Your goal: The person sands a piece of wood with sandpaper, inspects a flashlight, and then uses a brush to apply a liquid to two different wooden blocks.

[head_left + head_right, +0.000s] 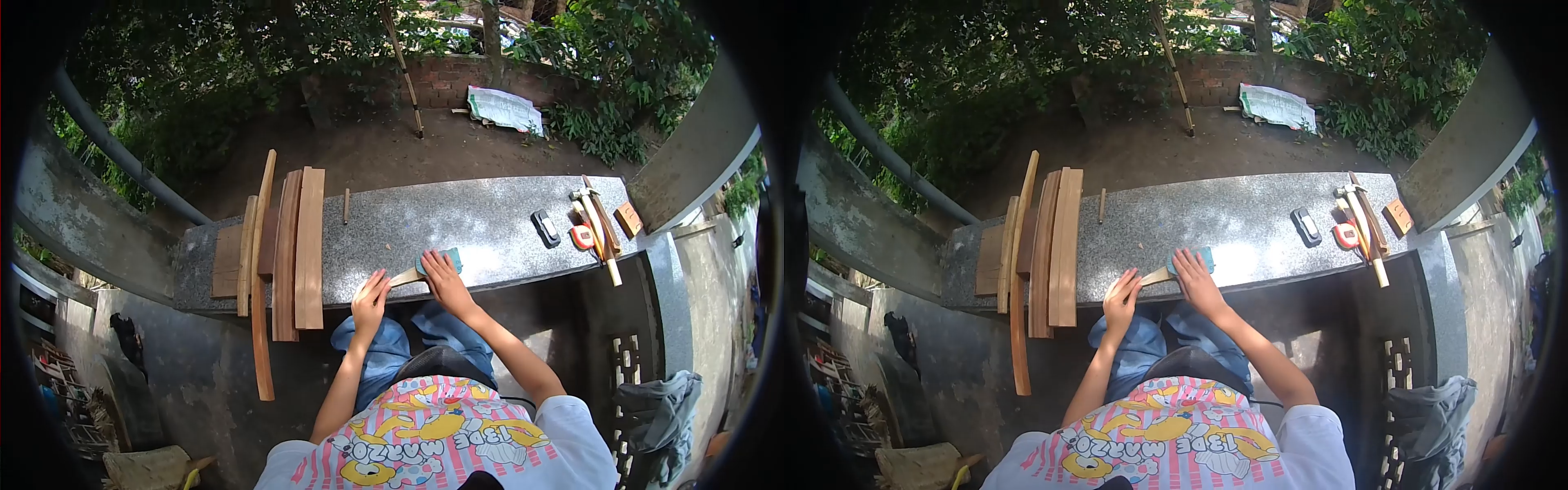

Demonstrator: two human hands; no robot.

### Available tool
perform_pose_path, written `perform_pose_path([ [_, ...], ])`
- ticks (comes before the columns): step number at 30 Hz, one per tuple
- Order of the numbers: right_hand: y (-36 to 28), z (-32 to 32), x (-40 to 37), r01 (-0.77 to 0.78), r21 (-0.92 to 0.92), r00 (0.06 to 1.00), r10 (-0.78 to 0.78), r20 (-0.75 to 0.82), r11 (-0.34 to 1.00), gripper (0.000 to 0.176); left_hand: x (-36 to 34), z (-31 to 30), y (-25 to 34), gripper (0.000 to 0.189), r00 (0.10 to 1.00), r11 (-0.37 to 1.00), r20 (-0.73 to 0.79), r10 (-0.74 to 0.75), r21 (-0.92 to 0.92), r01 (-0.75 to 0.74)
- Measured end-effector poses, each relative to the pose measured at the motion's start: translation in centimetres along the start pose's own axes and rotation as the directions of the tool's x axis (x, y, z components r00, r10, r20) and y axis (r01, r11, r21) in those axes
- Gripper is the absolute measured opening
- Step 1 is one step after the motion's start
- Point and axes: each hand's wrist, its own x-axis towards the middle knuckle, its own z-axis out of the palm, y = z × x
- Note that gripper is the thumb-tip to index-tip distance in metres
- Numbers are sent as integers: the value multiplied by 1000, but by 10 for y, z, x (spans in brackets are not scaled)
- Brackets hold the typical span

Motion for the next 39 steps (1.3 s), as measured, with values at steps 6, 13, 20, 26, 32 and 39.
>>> perform_pose_path([
  [6,-20,6,13,106,163,992,-116,48,981,48,-2,-2,0,20,998,998,38,-48,-46,49],
  [13,21,-18,-12,-76,53,997,77,-11,996,46,-1,-2,2,18,1000,1000,-4,-2,-5,2],
  [20,-32,21,11,56,251,998,-58,-2,966,47,-1,0,3,18,1000,999,-11,-21,-27,21],
  [26,-5,2,9,18,220,1000,-23,20,975,45,-1,-2,1,18,1000,1000,0,-13,-16,13],
  [32,13,-4,3,-179,124,982,186,-39,976,41,-2,-1,0,18,1000,999,-6,-15,-36,15],
  [39,-35,8,13,37,295,997,-53,48,955,42,0,-3,2,18,1000,999,-4,-12,-36,12],
])
